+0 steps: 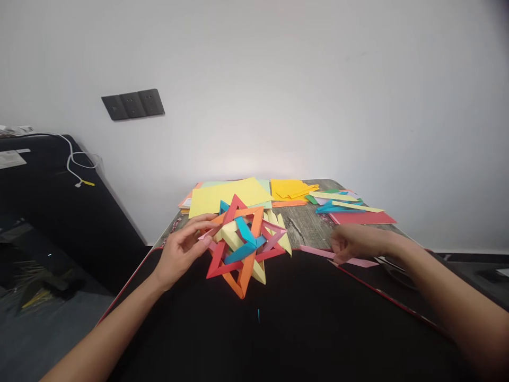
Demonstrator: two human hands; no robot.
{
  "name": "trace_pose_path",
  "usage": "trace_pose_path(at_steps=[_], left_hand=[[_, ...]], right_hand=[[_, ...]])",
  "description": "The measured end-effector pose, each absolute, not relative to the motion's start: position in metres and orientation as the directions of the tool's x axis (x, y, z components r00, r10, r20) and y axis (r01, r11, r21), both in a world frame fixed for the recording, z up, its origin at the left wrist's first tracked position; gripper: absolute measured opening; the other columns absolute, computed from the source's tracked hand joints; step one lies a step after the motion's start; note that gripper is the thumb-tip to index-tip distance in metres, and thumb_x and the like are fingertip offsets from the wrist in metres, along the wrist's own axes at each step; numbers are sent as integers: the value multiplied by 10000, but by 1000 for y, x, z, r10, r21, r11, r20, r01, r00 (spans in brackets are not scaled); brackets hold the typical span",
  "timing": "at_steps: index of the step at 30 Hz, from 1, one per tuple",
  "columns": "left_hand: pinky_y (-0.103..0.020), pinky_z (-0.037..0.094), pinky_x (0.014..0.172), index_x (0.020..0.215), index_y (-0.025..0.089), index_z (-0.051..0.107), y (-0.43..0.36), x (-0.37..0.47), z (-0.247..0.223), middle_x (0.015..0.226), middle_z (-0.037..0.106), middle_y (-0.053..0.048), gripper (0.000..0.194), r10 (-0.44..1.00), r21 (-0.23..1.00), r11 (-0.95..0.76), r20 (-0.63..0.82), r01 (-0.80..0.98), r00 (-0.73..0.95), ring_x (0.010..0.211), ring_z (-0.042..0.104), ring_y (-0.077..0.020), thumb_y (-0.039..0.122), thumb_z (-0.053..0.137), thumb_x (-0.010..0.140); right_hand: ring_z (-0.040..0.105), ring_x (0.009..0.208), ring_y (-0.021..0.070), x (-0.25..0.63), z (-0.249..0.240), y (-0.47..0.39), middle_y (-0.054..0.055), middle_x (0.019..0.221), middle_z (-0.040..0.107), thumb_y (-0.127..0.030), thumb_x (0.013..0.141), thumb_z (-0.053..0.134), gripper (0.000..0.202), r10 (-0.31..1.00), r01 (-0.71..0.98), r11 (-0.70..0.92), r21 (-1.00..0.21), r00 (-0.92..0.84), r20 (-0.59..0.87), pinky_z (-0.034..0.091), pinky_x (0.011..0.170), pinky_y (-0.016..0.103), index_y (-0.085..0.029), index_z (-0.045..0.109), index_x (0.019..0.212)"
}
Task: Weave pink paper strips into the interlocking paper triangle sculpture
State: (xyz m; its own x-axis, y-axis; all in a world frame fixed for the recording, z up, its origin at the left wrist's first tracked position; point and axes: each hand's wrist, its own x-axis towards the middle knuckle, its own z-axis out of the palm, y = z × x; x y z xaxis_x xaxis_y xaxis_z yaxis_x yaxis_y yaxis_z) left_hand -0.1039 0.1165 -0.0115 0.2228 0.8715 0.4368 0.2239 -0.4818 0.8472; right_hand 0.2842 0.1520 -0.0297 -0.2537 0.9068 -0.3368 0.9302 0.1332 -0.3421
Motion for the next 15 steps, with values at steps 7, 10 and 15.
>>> trace_pose_path(at_steps=[7,10,15], left_hand=[[-319,570,709,926,208,737,126,-112,-7,1269,615,-123,240,938,949,-310,294,60,186,1010,638,-280,325,747,717],[-310,555,759,895,215,743,126,-113,-6,1214,648,-114,199,936,946,-319,303,63,181,1111,594,-295,333,735,735],[-306,524,850,946,263,738,119,-115,-3,1209,636,-78,162,882,856,-453,389,249,266,1202,532,-269,318,643,828]], right_hand=[[454,543,135,291,-2,147,-15,577,511,-450,789,580,325,924,892,186,-412,-301,-235,309,500,264,-208,492,590],[465,518,135,278,28,134,5,611,579,-547,856,484,348,932,800,257,-543,-353,-79,367,511,280,-227,566,746],[459,486,146,239,59,105,3,573,555,-559,840,527,308,877,658,461,-595,-439,195,342,437,281,-297,667,924]])
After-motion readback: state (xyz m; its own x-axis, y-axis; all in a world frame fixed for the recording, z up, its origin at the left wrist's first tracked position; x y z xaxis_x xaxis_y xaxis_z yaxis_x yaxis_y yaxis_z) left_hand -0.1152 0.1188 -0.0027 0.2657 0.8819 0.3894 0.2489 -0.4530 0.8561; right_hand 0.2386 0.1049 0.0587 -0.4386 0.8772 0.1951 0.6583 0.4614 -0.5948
